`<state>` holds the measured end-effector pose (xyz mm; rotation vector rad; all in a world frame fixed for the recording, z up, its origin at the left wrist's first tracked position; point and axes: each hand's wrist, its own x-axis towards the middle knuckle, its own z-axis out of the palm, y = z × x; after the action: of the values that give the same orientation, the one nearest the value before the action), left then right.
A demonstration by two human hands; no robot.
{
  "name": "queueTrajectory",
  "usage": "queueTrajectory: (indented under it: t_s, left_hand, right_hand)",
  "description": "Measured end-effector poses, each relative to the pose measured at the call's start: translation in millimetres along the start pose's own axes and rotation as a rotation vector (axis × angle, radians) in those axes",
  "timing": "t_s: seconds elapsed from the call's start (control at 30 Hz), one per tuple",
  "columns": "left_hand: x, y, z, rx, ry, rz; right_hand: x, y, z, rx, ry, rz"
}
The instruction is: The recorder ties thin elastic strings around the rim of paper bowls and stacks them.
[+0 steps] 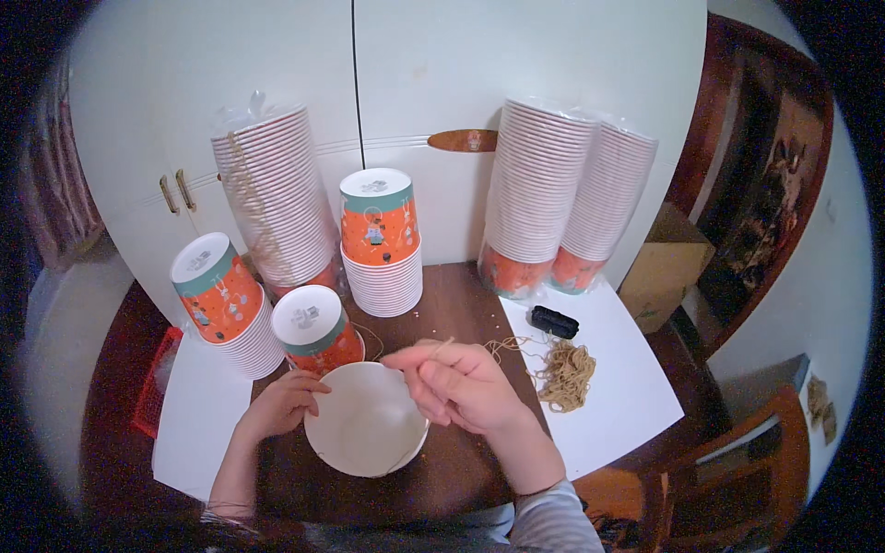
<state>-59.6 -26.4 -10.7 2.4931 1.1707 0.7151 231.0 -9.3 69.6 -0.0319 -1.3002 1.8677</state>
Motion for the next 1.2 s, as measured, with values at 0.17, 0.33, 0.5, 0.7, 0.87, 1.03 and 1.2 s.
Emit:
queueTrajectory:
  t_s: [0.17, 0.33, 0.5, 0.7, 0.87, 1.03, 1.2]
  left_hand:
    - [5.2, -1.7, 0.1, -0.063, -0.051, -0.032]
    - [8.7, -1.3, -2.5, -0.107, -0.082, -0.005]
    - [16.5, -3.4, -6.5, -0.044, -0.069, 0.085]
    - [65.6, 22.8, 6.3, 0.044, -0.021, 0.054]
    - [100.2, 16.5, 31.4, 0.185, -0.097, 0.153]
    - [105.7, 23.2, 28.0, 0.175, -0.328, 0.064]
    - [83.6, 40.9, 17.5, 0.131, -0.107, 0.145]
  right_hand:
    - [23.6, -13.8, 0.0, 0.049, 0.148, -0.113]
    - [34.5, 7.0, -52.3, -0.080, 0.445, -0.040]
    - [15.9, 27.2, -66.5, -0.395, 0.414, 0.216]
    - [6.3, 44.6, -88.4, -0.984, 0.009, 0.316]
    - [11.0, 40.5, -80.9, -1.251, -0.046, 0.135]
    - [4.9, 32.1, -82.4, -1.285, -0.031, 0.030]
    - [0.4, 29.7, -72.9, -1.073, 0.031, 0.059]
